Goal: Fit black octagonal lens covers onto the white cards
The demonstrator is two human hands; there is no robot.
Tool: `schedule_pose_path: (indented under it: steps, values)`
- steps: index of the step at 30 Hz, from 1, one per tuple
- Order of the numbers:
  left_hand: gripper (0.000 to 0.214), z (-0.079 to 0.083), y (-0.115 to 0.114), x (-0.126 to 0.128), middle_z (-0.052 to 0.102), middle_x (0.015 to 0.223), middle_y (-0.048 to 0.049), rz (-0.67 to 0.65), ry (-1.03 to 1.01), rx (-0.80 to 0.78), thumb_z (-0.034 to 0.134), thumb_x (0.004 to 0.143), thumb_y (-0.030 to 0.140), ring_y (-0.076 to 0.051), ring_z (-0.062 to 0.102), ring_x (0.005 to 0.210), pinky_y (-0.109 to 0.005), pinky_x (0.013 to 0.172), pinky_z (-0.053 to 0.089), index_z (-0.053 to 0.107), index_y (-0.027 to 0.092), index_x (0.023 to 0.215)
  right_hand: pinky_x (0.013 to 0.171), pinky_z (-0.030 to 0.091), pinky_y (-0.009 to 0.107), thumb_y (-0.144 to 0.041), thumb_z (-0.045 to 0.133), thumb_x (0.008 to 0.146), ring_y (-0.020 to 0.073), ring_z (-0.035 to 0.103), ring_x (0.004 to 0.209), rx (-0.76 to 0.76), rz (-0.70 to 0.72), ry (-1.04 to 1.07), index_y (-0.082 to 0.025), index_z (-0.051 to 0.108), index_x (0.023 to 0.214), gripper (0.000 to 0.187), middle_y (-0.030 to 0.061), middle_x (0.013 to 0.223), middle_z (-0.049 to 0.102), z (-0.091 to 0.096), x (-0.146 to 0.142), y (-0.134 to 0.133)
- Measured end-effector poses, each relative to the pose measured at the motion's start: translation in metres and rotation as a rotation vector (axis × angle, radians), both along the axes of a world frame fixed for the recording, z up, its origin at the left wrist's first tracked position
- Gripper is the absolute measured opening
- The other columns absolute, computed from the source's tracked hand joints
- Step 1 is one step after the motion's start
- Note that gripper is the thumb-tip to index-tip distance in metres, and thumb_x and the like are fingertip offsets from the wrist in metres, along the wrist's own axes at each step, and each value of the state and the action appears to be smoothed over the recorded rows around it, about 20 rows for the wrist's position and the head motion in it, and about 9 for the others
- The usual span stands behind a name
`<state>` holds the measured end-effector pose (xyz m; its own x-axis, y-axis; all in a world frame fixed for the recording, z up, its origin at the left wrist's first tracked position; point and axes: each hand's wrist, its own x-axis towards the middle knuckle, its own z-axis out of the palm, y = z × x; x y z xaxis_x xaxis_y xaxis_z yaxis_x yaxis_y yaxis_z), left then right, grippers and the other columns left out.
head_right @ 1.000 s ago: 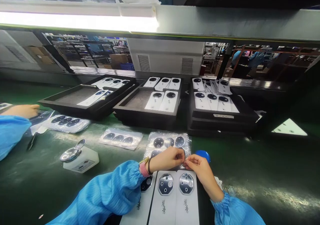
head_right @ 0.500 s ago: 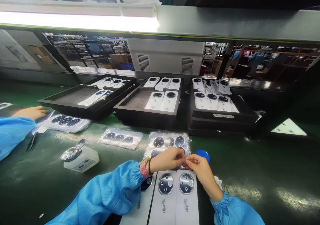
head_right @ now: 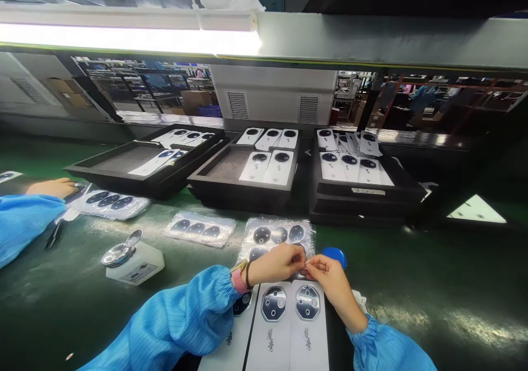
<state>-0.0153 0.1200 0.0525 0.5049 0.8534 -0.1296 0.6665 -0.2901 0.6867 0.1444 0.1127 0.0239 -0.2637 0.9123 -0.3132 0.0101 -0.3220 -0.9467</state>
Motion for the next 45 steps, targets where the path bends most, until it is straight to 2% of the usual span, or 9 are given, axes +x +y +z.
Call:
schedule_pose_path:
  steps: [7, 13, 15, 19, 22, 27, 31, 35, 45]
  values:
    - [0.014, -0.003, 0.001, 0.0, 0.054, 0.067, 0.0037, 0.008, 0.001, 0.008, 0.057, 0.086, 0.016, -0.01, 0.053, 0.06, -0.026, 0.063, 0.046, 0.056, 0.013, 0.073, 0.08, 0.052, 0.042, -0.062, 0.081, 0.035, 0.0264, 0.068, 0.075, 0.005, 0.005, -0.006, -0.02, 0.063, 0.06, 0.052, 0.0044, 0.065, 0.07, 0.0, 0.0, 0.001]
    - [0.011, -0.001, 0.0, -0.001, 0.054, 0.065, 0.0036, 0.033, -0.024, 0.009, 0.055, 0.083, 0.009, -0.009, 0.051, 0.059, -0.022, 0.058, 0.042, 0.056, 0.014, 0.073, 0.079, 0.052, 0.04, -0.061, 0.081, 0.035, 0.0246, 0.068, 0.073, 0.004, 0.007, 0.001, -0.02, 0.063, 0.059, 0.051, 0.0035, 0.064, 0.069, 0.0, 0.0, 0.001]
    - [0.007, -0.001, 0.0, -0.001, 0.056, 0.067, 0.0029, 0.036, -0.04, 0.012, 0.06, 0.08, 0.014, -0.009, 0.051, 0.059, -0.02, 0.057, 0.04, 0.056, 0.014, 0.074, 0.078, 0.052, 0.039, -0.061, 0.082, 0.036, 0.0233, 0.067, 0.07, 0.01, 0.005, 0.005, -0.02, 0.064, 0.059, 0.05, 0.0021, 0.062, 0.067, 0.0, 0.001, 0.001]
    - [0.014, -0.003, -0.001, -0.001, 0.058, 0.071, 0.002, 0.039, -0.07, 0.017, 0.07, 0.072, 0.019, -0.011, 0.052, 0.062, -0.02, 0.058, 0.04, 0.057, 0.015, 0.075, 0.073, 0.054, 0.038, -0.06, 0.082, 0.038, 0.0212, 0.066, 0.064, 0.017, -0.001, 0.007, -0.02, 0.065, 0.059, 0.048, 0.0011, 0.06, 0.066, -0.001, 0.0, 0.001]
    - [0.007, -0.004, -0.002, 0.0, 0.058, 0.07, 0.0015, 0.054, -0.099, 0.004, 0.063, 0.078, 0.014, -0.011, 0.053, 0.064, -0.022, 0.062, 0.042, 0.057, 0.014, 0.074, 0.072, 0.054, 0.037, -0.06, 0.081, 0.038, 0.0217, 0.066, 0.067, 0.026, -0.018, 0.017, -0.019, 0.068, 0.061, 0.049, 0.0022, 0.063, 0.067, 0.0, 0.0, 0.003]
    - [0.008, -0.006, 0.003, -0.003, 0.058, 0.072, 0.0019, 0.099, -0.169, -0.098, 0.057, 0.085, 0.012, -0.013, 0.058, 0.07, -0.03, 0.072, 0.048, 0.058, 0.012, 0.077, 0.075, 0.055, 0.037, -0.065, 0.077, 0.042, 0.0252, 0.066, 0.083, 0.046, -0.059, 0.042, -0.019, 0.072, 0.071, 0.055, 0.0054, 0.073, 0.07, 0.0, 0.001, 0.003]
    - [0.012, -0.013, 0.011, -0.009, 0.06, 0.073, 0.0014, 0.099, -0.269, -0.274, 0.057, 0.09, 0.021, -0.013, 0.061, 0.068, -0.03, 0.068, 0.052, 0.059, 0.011, 0.083, 0.074, 0.056, 0.037, -0.061, 0.081, 0.039, 0.0246, 0.066, 0.083, 0.065, -0.092, 0.04, -0.021, 0.072, 0.07, 0.052, 0.0047, 0.078, 0.07, -0.002, 0.0, 0.002]
    - [0.011, -0.019, 0.015, -0.013, 0.062, 0.077, 0.0003, 0.095, -0.368, -0.398, 0.058, 0.089, 0.021, -0.012, 0.062, 0.069, -0.03, 0.068, 0.054, 0.059, 0.011, 0.085, 0.074, 0.056, 0.038, -0.06, 0.082, 0.034, 0.0242, 0.066, 0.08, 0.088, -0.111, 0.036, -0.021, 0.071, 0.068, 0.052, 0.0039, 0.076, 0.07, -0.003, -0.002, 0.003]
    - [0.003, -0.021, 0.016, -0.016, 0.06, 0.069, 0.0034, 0.118, -0.5, -0.453, 0.061, 0.085, 0.012, -0.011, 0.061, 0.063, -0.029, 0.067, 0.053, 0.058, 0.011, 0.085, 0.066, 0.057, 0.034, -0.061, 0.082, 0.031, 0.0215, 0.068, 0.066, 0.037, -0.111, 0.018, -0.019, 0.07, 0.062, 0.053, 0.0037, 0.06, 0.069, 0.0, -0.005, 0.002]
